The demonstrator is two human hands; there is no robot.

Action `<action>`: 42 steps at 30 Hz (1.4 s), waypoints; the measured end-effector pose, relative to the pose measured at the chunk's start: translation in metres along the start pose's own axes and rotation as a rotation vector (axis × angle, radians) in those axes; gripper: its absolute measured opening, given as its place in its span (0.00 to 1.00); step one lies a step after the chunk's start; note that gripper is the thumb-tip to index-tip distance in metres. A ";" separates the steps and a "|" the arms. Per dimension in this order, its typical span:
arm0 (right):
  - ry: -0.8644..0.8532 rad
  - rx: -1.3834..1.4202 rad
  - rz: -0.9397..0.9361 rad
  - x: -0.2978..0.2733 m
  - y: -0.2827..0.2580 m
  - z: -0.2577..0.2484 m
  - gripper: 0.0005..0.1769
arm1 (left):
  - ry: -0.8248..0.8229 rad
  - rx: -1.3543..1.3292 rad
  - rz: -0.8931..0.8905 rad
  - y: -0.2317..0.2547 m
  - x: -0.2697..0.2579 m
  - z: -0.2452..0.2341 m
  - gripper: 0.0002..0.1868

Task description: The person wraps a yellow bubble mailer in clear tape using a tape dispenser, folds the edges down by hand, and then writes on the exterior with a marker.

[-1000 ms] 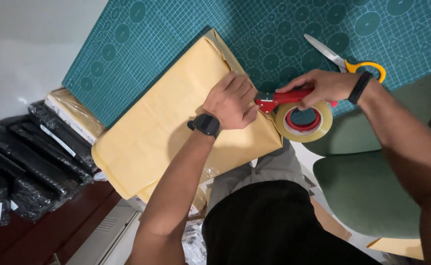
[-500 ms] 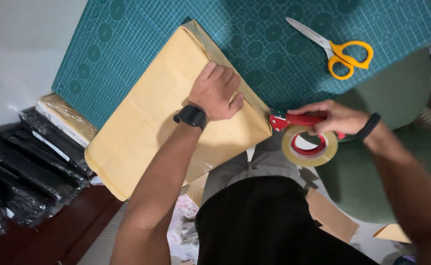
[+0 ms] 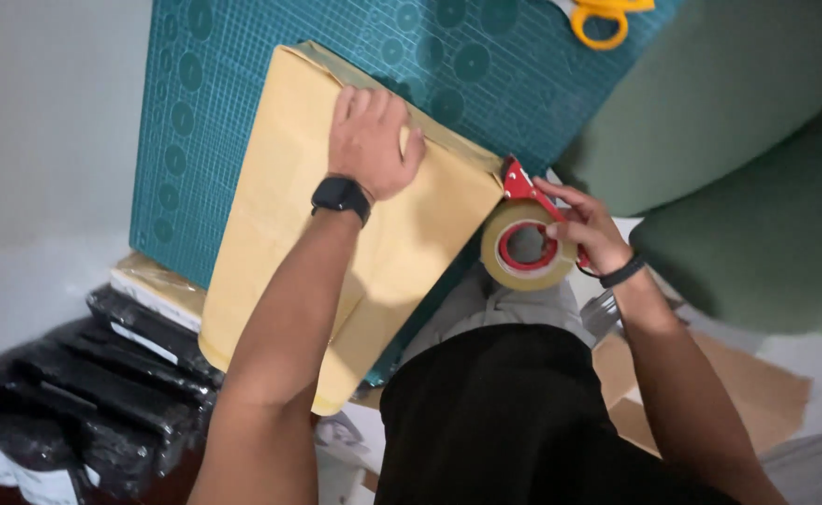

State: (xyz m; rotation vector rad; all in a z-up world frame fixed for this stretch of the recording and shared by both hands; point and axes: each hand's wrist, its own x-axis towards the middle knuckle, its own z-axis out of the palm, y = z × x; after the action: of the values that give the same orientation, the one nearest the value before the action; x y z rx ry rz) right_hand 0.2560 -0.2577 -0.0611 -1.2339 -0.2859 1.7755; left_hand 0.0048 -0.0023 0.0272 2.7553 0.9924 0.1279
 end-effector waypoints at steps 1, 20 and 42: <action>0.013 0.012 -0.016 -0.005 0.009 0.004 0.42 | 0.000 0.002 0.024 0.001 -0.001 0.001 0.14; -0.159 -0.439 -0.038 -0.037 0.053 0.022 0.36 | -0.093 -0.028 0.658 0.098 -0.028 0.019 0.17; -0.463 0.028 0.425 0.035 0.039 -0.020 0.37 | -0.682 0.272 0.643 0.140 -0.022 -0.004 0.41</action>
State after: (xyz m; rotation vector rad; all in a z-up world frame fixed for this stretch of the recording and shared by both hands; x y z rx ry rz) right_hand 0.2483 -0.2575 -0.1167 -0.8910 -0.2719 2.4242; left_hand 0.0737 -0.1211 0.0627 2.8860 -0.0605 -0.8418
